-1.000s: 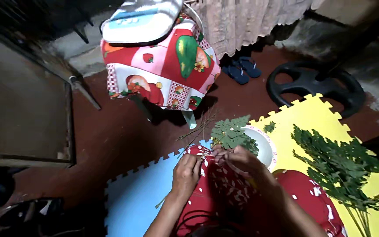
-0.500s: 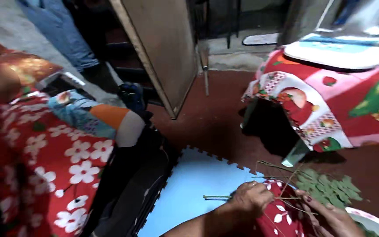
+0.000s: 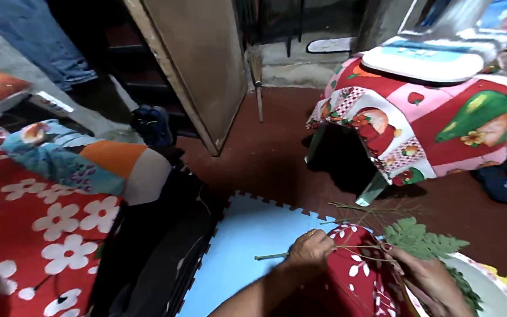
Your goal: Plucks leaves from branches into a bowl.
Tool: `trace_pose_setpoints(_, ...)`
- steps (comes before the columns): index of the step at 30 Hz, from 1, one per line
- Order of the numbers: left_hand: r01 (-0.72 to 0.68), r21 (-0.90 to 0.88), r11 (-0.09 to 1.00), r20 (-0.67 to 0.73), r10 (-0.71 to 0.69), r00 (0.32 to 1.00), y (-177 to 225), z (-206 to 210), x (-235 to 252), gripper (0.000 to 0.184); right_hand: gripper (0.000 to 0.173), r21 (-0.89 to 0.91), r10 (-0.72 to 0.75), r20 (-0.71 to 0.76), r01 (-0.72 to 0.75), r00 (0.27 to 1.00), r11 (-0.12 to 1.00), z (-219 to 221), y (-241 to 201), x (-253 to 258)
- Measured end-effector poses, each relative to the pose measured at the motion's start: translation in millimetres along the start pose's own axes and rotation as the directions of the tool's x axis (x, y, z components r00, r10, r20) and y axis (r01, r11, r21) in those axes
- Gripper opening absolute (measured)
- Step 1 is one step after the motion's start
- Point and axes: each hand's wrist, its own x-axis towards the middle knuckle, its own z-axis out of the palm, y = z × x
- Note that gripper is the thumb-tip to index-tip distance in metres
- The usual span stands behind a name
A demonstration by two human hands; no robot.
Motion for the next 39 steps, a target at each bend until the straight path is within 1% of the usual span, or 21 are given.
trace_pose_setpoints(2,-0.002,0.027,1.000,-0.009,0.002,1.000,1.4,2.9,1.7,0.011,0.022,0.006,0.004,-0.048,-0.003,0.999,1.000,-0.7,-2.9,-3.2)
trace_pose_setpoints(4,0.012,0.036,0.999,0.010,-0.012,1.000,2.5,6.7,3.0,0.012,0.024,-0.017,0.025,-0.079,-0.026,0.997,1.000,-6.5,-7.7,-7.1)
trace_pose_setpoints(7,0.000,0.036,0.999,0.045,-0.002,0.999,3.1,14.2,6.3,0.012,0.020,-0.031,0.051,-0.081,-0.054,0.995,0.998,-16.9,-16.0,-10.1)
trace_pose_setpoints(10,-0.024,0.018,1.000,0.079,0.023,0.997,6.6,20.3,14.0,0.011,0.017,0.014,0.046,-0.114,-0.045,0.992,0.999,-27.8,-17.7,-10.1)
trace_pose_setpoints(14,-0.065,0.035,0.997,0.086,0.062,0.994,13.8,33.3,23.7,0.011,0.017,0.083,0.098,-0.184,-0.083,0.978,0.993,-44.5,-16.2,-9.7)
trace_pose_setpoints(19,-0.103,0.049,0.994,0.138,0.095,0.986,19.2,46.9,31.4,0.011,0.014,0.023,0.083,-0.213,-0.080,0.974,0.997,-73.5,-8.1,-11.5)
trace_pose_setpoints(23,-0.156,0.051,0.986,0.160,0.146,0.976,23.3,60.1,41.7,0.011,0.011,0.077,0.129,-0.254,-0.113,0.959,0.991,-89.8,-9.2,-9.6)
trace_pose_setpoints(25,-0.163,0.060,0.985,0.180,0.150,0.972,23.0,64.5,48.0,0.011,0.013,0.118,0.099,-0.290,-0.067,0.952,0.991,-100.5,-8.7,-7.2)
trace_pose_setpoints(26,-0.152,0.071,0.986,0.191,0.136,0.972,20.4,64.6,50.1,0.011,0.012,0.135,0.079,-0.331,-0.036,0.940,0.990,-109.9,-9.3,-6.9)
trace_pose_setpoints(28,-0.088,0.116,0.989,0.233,0.060,0.971,7.5,58.8,52.7,0.012,0.017,0.199,0.021,-0.456,0.079,0.890,0.977,-141.5,-10.5,-6.6)
trace_pose_setpoints(30,-0.024,0.162,0.987,0.307,-0.027,0.951,-5.5,52.0,61.5,0.011,0.023,0.273,-0.007,-0.546,0.186,0.838,0.944,-176.7,-12.4,-7.1)
trace_pose_setpoints(31,-0.006,0.172,0.985,0.341,-0.054,0.938,-7.5,52.9,69.5,0.013,0.025,0.299,-0.006,-0.558,0.208,0.830,0.931,-186.4,-12.9,-7.1)
trace_pose_setpoints(33,0.017,0.180,0.984,0.393,-0.088,0.915,-2.9,65.3,93.1,0.016,0.026,0.356,0.027,-0.545,0.202,0.838,0.912,-187.2,-10.6,-5.1)
trace_pose_setpoints(35,0.032,0.194,0.980,0.460,-0.120,0.880,-0.9,89.2,123.6,0.020,0.025,0.421,0.074,-0.519,0.180,0.852,0.889,-179.2,-3.0,-0.3)
trace_pose_setpoints(37,0.055,0.243,0.969,0.554,-0.185,0.811,-8.3,119.7,150.7,0.025,0.025,0.465,0.127,-0.499,0.141,0.857,0.874,-175.1,5.7,4.7)
trace_pose_setpoints(39,0.043,0.300,0.953,0.624,-0.230,0.747,-22.4,153.4,169.3,0.026,0.026,0.464,0.152,-0.484,0.105,0.862,0.879,-175.8,10.7,5.6)
